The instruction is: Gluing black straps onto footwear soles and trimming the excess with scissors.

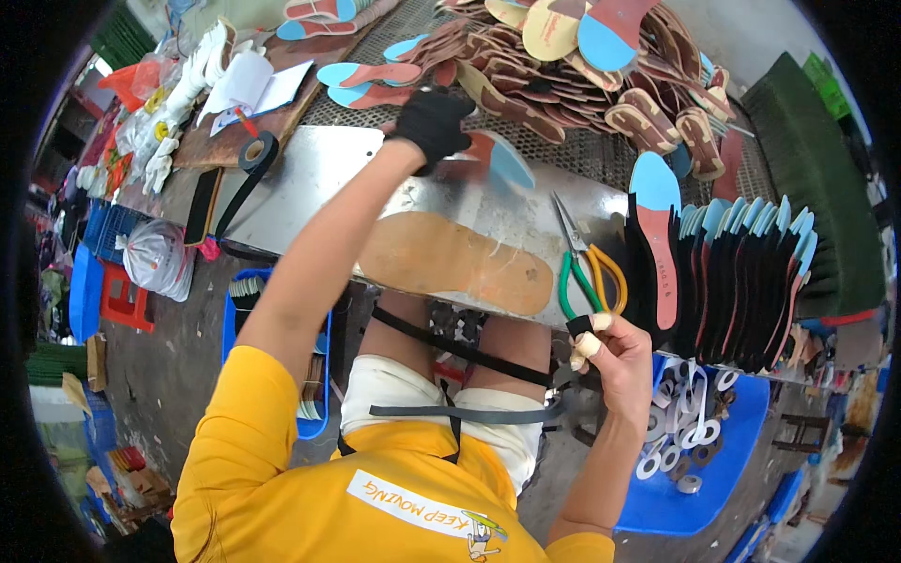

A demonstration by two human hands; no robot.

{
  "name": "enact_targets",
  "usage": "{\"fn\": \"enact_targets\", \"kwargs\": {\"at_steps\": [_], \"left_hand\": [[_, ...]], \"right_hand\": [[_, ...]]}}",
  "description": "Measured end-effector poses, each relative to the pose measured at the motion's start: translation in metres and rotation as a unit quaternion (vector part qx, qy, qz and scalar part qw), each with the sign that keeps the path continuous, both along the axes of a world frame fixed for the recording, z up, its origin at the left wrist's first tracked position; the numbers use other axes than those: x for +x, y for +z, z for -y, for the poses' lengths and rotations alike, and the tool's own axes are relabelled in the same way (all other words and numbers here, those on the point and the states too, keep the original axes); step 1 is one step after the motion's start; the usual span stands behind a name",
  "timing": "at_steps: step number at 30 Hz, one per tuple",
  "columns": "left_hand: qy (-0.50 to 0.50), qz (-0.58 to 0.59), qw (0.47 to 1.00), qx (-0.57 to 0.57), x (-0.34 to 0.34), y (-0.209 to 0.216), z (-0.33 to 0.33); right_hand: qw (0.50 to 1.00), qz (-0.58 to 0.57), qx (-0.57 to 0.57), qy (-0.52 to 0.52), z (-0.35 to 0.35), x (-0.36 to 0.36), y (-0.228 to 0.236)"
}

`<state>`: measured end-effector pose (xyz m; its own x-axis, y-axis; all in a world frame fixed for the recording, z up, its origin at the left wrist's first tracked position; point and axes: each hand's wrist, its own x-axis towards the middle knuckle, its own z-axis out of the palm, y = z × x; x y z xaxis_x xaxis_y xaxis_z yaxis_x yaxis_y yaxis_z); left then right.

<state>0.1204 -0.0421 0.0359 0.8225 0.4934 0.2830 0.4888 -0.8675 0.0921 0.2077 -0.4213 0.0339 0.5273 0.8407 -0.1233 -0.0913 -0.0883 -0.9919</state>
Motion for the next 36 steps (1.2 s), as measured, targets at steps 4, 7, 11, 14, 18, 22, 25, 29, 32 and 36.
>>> {"fn": "enact_targets", "kwargs": {"at_steps": [4,7,11,14,18,22,25,29,32,36], "left_hand": [[-0.069,0.152,0.942,-0.290,-0.042,0.038,0.018],[-0.162,0.385,0.791,-0.448,-0.070,0.018,0.049],[-0.010,0.413,0.721,-0.556,-0.097,-0.012,0.123],[0.062,0.441,0.608,-0.657,-0.104,-0.022,0.151],[0.061,0.446,0.635,-0.628,-0.125,-0.037,0.134],[-0.028,0.419,0.886,-0.197,-0.139,-0.002,0.110],[-0.058,0.275,0.958,-0.051,-0.125,-0.012,0.108],[-0.009,0.205,0.965,-0.160,-0.134,-0.028,0.115],[-0.010,0.304,0.936,-0.176,-0.135,-0.039,0.121],[-0.012,0.344,0.899,-0.269,-0.136,-0.038,0.121]], "right_hand": [[0.999,-0.017,0.017,-0.033,-0.014,-0.015,0.011],[0.999,-0.020,0.032,-0.029,-0.034,-0.022,0.015],[0.992,0.075,0.077,-0.073,-0.056,-0.036,0.024],[0.979,0.197,0.042,0.007,-0.070,-0.048,0.019],[0.948,0.318,-0.020,0.022,-0.083,-0.051,0.004],[0.907,0.421,0.008,-0.015,-0.088,-0.048,-0.005],[0.886,0.464,0.015,-0.001,-0.090,-0.049,-0.021],[0.934,0.351,0.070,0.012,-0.084,-0.043,-0.027],[0.989,0.127,0.038,-0.065,-0.080,-0.037,-0.009],[0.986,0.162,0.048,-0.004,-0.118,-0.043,0.002]]}}
